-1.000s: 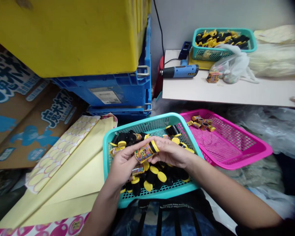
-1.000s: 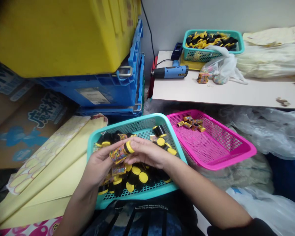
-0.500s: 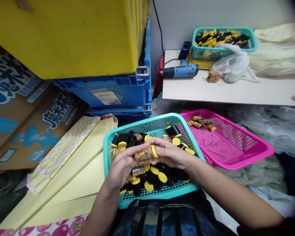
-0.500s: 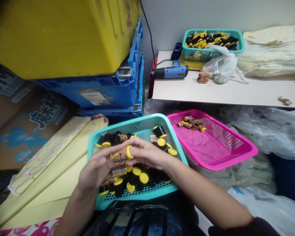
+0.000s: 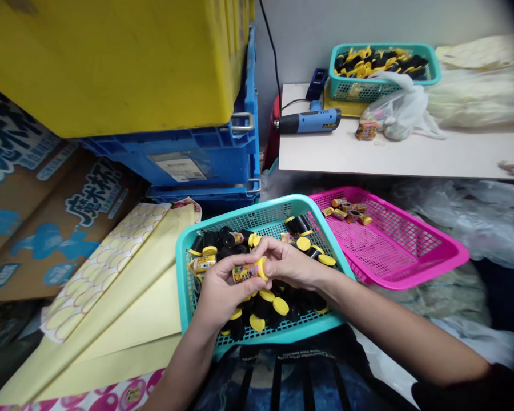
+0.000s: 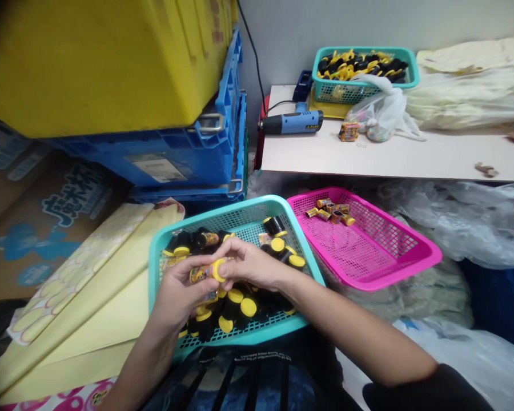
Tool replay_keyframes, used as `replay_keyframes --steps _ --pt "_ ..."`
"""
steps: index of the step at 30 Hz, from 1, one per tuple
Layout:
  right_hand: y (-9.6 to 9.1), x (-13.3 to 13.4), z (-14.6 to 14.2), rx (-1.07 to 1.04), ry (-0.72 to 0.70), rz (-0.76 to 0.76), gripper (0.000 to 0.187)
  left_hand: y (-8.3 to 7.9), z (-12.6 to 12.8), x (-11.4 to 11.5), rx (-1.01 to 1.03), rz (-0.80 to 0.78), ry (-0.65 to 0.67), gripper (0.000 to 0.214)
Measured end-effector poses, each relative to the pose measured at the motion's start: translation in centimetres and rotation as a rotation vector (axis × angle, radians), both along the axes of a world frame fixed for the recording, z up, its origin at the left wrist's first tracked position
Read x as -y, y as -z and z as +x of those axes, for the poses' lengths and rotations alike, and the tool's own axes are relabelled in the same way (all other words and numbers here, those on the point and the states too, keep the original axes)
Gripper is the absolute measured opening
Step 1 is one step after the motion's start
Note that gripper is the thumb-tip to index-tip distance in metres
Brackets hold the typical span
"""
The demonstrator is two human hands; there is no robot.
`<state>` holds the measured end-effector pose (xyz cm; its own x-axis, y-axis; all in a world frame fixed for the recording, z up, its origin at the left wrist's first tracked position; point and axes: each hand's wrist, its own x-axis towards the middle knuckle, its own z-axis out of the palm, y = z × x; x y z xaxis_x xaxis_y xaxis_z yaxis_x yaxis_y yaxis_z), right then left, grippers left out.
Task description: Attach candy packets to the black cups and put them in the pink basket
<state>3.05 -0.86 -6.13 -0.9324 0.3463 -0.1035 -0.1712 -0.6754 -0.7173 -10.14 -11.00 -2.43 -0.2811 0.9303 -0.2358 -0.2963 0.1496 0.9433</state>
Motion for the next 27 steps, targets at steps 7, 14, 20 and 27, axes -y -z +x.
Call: replay_keyframes --steps 7,14,20,27 --pt "-0.7 -0.7 0.5 -0.106 -0.154 -0.020 0.048 -1.0 -1.0 0.5 -0.045 0.119 0.161 0.034" --pt "-0.5 -0.3 0.2 -0.100 -0.050 0.052 0.040 -1.1 -1.9 1.4 0.095 0.049 0.241 0.040" --pt "-0.3 -0.1 0.1 -0.084 -0.054 -0.004 0.045 -0.1 -2.6 1.9 0.197 -0.119 0.183 0.032" --pt "-0.1 -0.2 0.5 -0.101 -0.123 0.018 0.052 0.8 -3.0 1.9 0.011 -0.082 0.187 0.023"
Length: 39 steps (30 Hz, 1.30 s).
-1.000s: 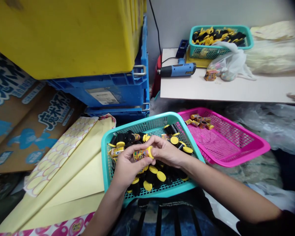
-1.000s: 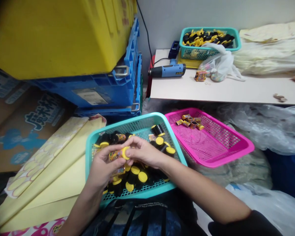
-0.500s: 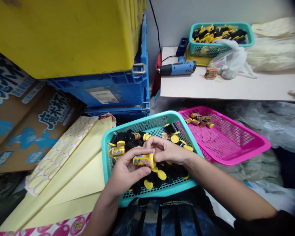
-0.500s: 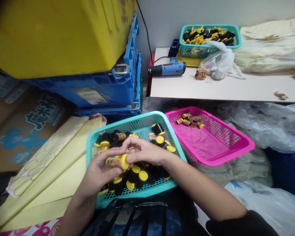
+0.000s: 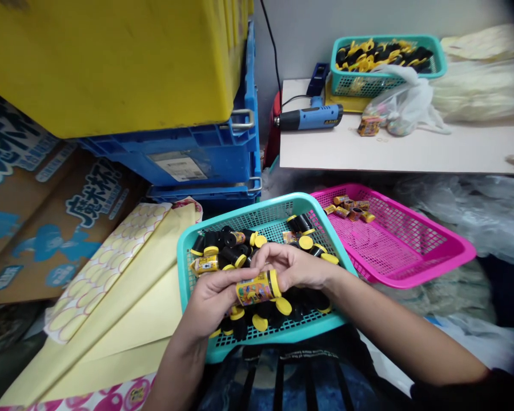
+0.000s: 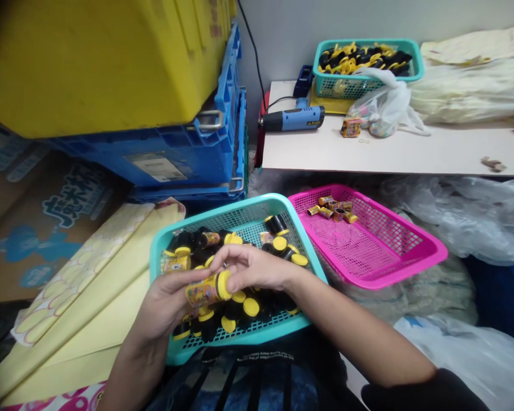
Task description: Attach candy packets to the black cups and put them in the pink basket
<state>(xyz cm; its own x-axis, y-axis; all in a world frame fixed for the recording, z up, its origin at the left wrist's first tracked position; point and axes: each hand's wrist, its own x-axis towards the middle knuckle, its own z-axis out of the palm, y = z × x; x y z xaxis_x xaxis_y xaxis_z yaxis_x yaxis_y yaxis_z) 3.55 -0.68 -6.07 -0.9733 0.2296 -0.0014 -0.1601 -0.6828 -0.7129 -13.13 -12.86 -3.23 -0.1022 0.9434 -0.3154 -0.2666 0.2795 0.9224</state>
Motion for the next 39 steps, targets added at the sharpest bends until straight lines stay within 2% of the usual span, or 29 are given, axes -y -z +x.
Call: replay_keyframes --steps 5,7,9,15,19,21,23,25,26,30,33,35,37,39 --pt "0.2 0.0 -0.1 0.003 0.049 -0.008 0.046 -1.5 0.7 -0.3 0.168 0.055 0.019 0.035" --pt "0.0 -0.1 -0.1 0.006 0.071 -0.002 0.044 -2.0 1.2 -0.4 0.103 0.104 -0.003 0.035" --pt "-0.2 -0.1 -0.2 0.011 0.075 0.038 0.043 -2.2 1.7 -0.6 -0.047 0.143 -0.057 0.030" --pt "0.0 0.2 -0.5 0.024 0.073 0.152 0.038 -2.0 2.5 -1.5 -0.241 0.229 -0.029 0.028" --pt "-0.1 -0.2 -0.1 0.015 0.015 0.157 0.041 -1.5 2.3 -1.1 -0.158 0.191 -0.014 0.027" --pt "-0.6 -1.0 0.4 0.054 -0.007 0.211 0.045 -1.3 1.7 -0.3 -0.116 0.147 -0.025 0.027" --pt "-1.3 -2.1 0.8 0.167 0.128 0.333 0.043 -1.2 0.8 0.8 -0.147 0.113 -0.055 0.026" --pt "-1.7 -2.9 1.0 0.353 0.329 0.551 0.034 -1.0 -0.5 2.1 -0.254 0.101 -0.088 0.025" --pt "-1.8 -3.2 0.9 0.464 0.386 0.693 0.029 -1.0 -1.1 2.6 -0.336 0.106 -0.097 0.024" --pt "-1.0 -3.1 0.3 0.887 0.315 1.320 0.019 -0.1 -2.8 4.0 -0.793 0.188 -0.127 0.021" --pt "0.2 -2.9 0.0 1.055 0.268 1.656 0.027 0.7 -3.3 3.9 -1.044 0.223 -0.106 0.023" --pt "0.8 -3.0 0.0 1.078 0.203 1.749 0.028 1.0 -3.4 3.7 -1.142 0.212 0.004 0.024" --pt "1.0 -3.4 0.2 1.050 0.149 1.744 0.019 0.9 -3.7 3.5 -1.225 0.207 0.124 0.022" --pt "0.6 -3.8 0.5 1.015 0.138 1.737 0.018 0.4 -3.8 3.4 -1.281 0.221 0.137 0.019"
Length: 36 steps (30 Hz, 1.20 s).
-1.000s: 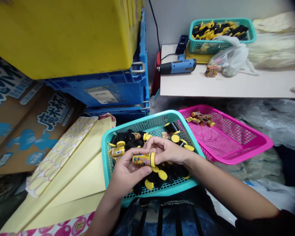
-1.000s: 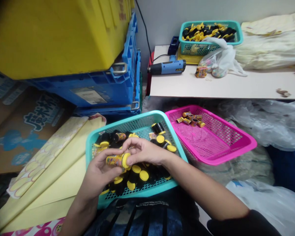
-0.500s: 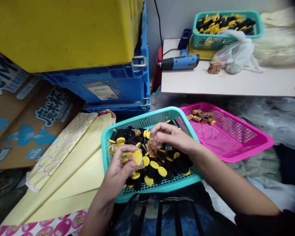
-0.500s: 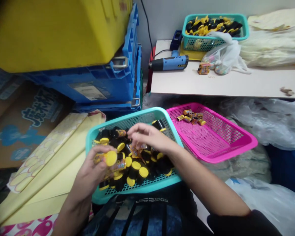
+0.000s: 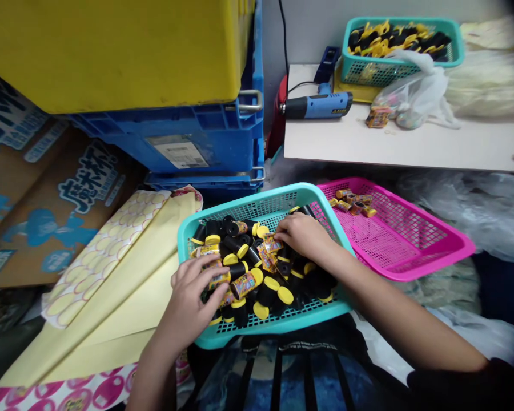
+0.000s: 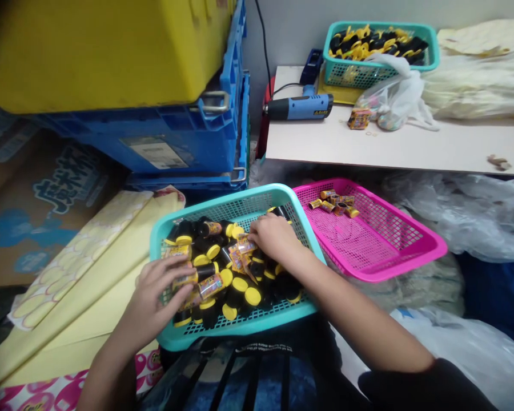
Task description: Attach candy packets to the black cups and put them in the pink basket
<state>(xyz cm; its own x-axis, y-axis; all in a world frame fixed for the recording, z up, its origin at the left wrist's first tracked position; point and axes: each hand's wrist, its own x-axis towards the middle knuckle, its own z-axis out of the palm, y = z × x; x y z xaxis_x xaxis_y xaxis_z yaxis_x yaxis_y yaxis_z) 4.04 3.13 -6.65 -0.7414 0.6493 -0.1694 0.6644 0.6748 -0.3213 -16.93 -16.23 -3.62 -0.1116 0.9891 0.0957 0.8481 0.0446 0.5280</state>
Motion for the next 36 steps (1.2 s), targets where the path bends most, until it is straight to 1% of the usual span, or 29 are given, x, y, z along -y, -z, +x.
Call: replay_keyframes --steps 3,5,6,8,9,11,13,14,15,16,17,18,19,20,22,23,24,26,28,29,30,31,33,35,36 --pt "-1.8 -0.1 0.2 -0.072 -0.084 0.020 0.022 -1.1 0.5 -0.9 0.055 0.164 -0.094 0.017" --pt "-3.7 0.4 0.1 -0.185 -0.176 0.003 0.019 -1.9 1.7 -2.2 0.200 0.224 -0.135 0.018" --pt "-4.8 0.7 0.1 -0.256 -0.219 -0.023 0.017 -2.2 2.4 -3.0 0.307 0.213 -0.144 0.023" --pt "-6.6 1.4 -0.1 -0.409 -0.257 -0.102 0.012 -2.7 3.9 -4.8 0.560 0.148 -0.153 0.034" --pt "-7.2 1.6 -0.2 -0.484 -0.245 -0.167 0.010 -2.8 4.5 -5.6 0.675 0.125 -0.171 0.037" --pt "-7.9 1.9 -0.2 -0.592 -0.184 -0.358 0.016 -3.0 5.5 -6.8 0.830 0.138 -0.249 0.033" --pt "-7.6 1.6 -0.1 -0.624 -0.101 -0.547 0.026 -3.0 5.9 -7.3 0.902 0.172 -0.334 0.031" --pt "-7.2 1.3 -0.1 -0.612 -0.057 -0.596 0.031 -2.9 5.9 -7.4 0.925 0.182 -0.368 0.033" --pt "-6.5 0.8 0.0 -0.587 -0.012 -0.593 0.036 -2.8 5.8 -7.4 0.948 0.188 -0.396 0.036" --pt "-5.7 0.3 0.0 -0.550 0.030 -0.532 0.040 -2.7 5.6 -7.3 0.966 0.192 -0.425 0.036" --pt "-4.8 -0.2 0.0 -0.493 0.056 -0.438 0.038 -2.6 5.4 -7.2 0.974 0.195 -0.458 0.034" --pt "-3.7 -0.7 0.0 -0.410 0.049 -0.338 0.030 -2.4 5.1 -7.1 0.975 0.202 -0.494 0.031" --pt "-2.7 -1.1 -0.2 -0.306 0.010 -0.255 0.018 -2.2 4.9 -7.0 0.971 0.207 -0.526 0.027" --pt "-1.6 -1.3 -0.3 -0.196 -0.047 -0.201 0.013 -2.1 4.7 -7.0 0.962 0.211 -0.550 0.023" --pt "0.1 -1.4 -0.8 -0.028 -0.161 -0.174 0.036 -1.8 4.4 -7.0 0.937 0.210 -0.570 0.021" --pt "0.6 -1.2 -1.1 0.014 -0.201 -0.166 0.041 -1.6 4.3 -7.0 0.923 0.205 -0.566 0.021" --pt "0.9 -1.1 -1.3 0.033 -0.227 -0.134 0.043 -1.5 4.3 -7.0 0.908 0.199 -0.561 0.021" --pt "0.8 -0.8 -1.5 0.049 -0.241 -0.031 0.040 -1.4 4.2 -7.1 0.882 0.184 -0.553 0.021" --pt "0.1 -0.7 -1.2 0.081 -0.181 0.016 0.029 -1.2 4.1 -7.0 0.867 0.179 -0.548 0.021" --pt "-0.4 -0.8 -0.9 0.072 -0.129 -0.006 0.028 -1.1 4.0 -6.9 0.862 0.182 -0.542 0.021" --pt "-1.0 -0.9 -0.5 0.026 -0.076 -0.063 0.031 -1.0 3.9 -6.8 0.857 0.188 -0.533 0.022" --pt "-1.5 -1.1 -0.1 -0.069 -0.029 -0.148 0.033 -0.9 3.7 -6.7 0.851 0.194 -0.521 0.022" --pt "-2.7 -1.4 0.9 -0.363 0.029 -0.398 0.033 -0.6 3.4 -6.5 0.841 0.206 -0.490 0.024" --pt "-3.9 -1.2 1.7 -0.682 0.070 -0.685 0.041 -0.4 3.3 -6.4 0.833 0.209 -0.459 0.025" --pt "-4.5 -1.0 1.9 -0.808 0.083 -0.803 0.044 -0.3 3.3 -6.3 0.829 0.210 -0.445 0.025"
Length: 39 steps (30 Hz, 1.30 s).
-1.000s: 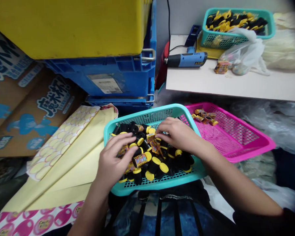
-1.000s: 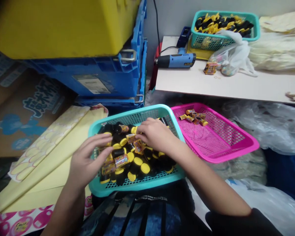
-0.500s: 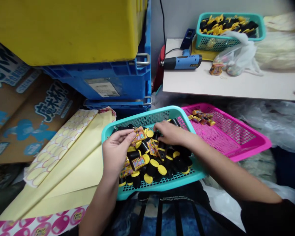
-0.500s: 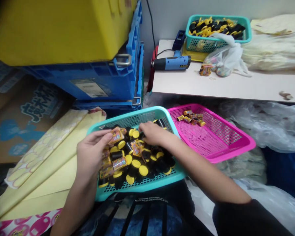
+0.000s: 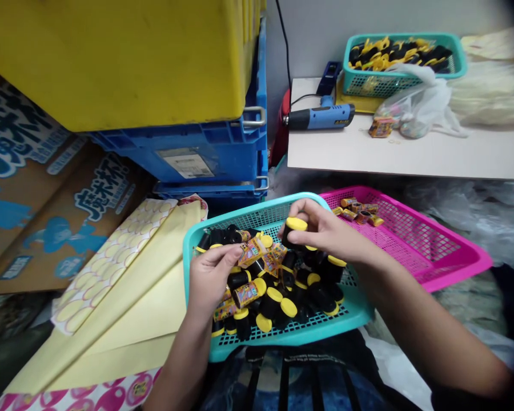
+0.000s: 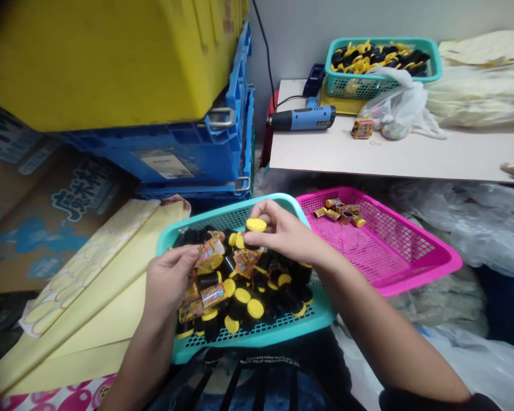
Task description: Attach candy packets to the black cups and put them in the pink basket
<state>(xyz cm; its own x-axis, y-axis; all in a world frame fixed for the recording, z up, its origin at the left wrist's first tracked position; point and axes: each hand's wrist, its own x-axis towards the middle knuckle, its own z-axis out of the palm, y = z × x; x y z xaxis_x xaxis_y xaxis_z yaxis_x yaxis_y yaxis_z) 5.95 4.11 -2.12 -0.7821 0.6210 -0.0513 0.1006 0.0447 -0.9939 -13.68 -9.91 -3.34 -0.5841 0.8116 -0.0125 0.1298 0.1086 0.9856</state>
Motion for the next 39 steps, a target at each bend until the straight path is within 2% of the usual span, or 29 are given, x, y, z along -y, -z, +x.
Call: replay_keyframes --steps 2,4,9,15,21,23,27,30,32,36,39 --pt "-1.1 0.8 0.1 -0.178 0.032 -0.137 0.042 0.1 0.1 0.0 -0.009 0.007 0.017 0.023" --pt "-1.7 1.7 -0.2 -0.286 0.073 -0.201 0.038 0.1 0.2 0.0 -0.014 0.014 0.033 0.021" --pt "-1.1 2.8 -0.9 -0.300 0.036 -0.360 0.038 0.0 0.6 -0.1 -0.031 0.046 0.049 0.016" --pt "0.2 1.9 -0.7 -0.226 0.064 -0.352 0.039 0.1 0.5 0.0 -0.077 0.102 0.011 0.013" --pt "0.5 1.7 -1.0 -0.134 0.021 -0.378 0.041 0.0 0.7 -0.2 -0.121 0.068 0.089 0.015" --pt "0.8 2.1 -1.4 -0.123 0.056 -0.330 0.042 -0.4 0.9 -0.3 -0.070 0.031 0.108 0.018" --pt "1.5 3.4 -2.1 -0.164 0.082 -0.275 0.046 -1.4 1.6 -0.4 0.158 0.010 0.202 0.033" --pt "2.0 4.1 -2.3 -0.276 0.070 -0.305 0.038 -1.7 2.2 -0.3 0.224 0.020 0.222 0.035" --pt "2.2 4.5 -2.4 -0.323 0.033 -0.414 0.034 -1.6 2.5 -0.2 0.264 0.024 0.217 0.032" --pt "2.5 5.2 -2.7 -0.409 -0.141 -0.788 0.047 -1.0 3.2 0.0 0.319 0.060 0.201 0.028" --pt "2.7 5.5 -3.1 -0.447 -0.135 -0.860 0.047 -0.8 3.5 0.0 0.319 0.074 0.187 0.027"
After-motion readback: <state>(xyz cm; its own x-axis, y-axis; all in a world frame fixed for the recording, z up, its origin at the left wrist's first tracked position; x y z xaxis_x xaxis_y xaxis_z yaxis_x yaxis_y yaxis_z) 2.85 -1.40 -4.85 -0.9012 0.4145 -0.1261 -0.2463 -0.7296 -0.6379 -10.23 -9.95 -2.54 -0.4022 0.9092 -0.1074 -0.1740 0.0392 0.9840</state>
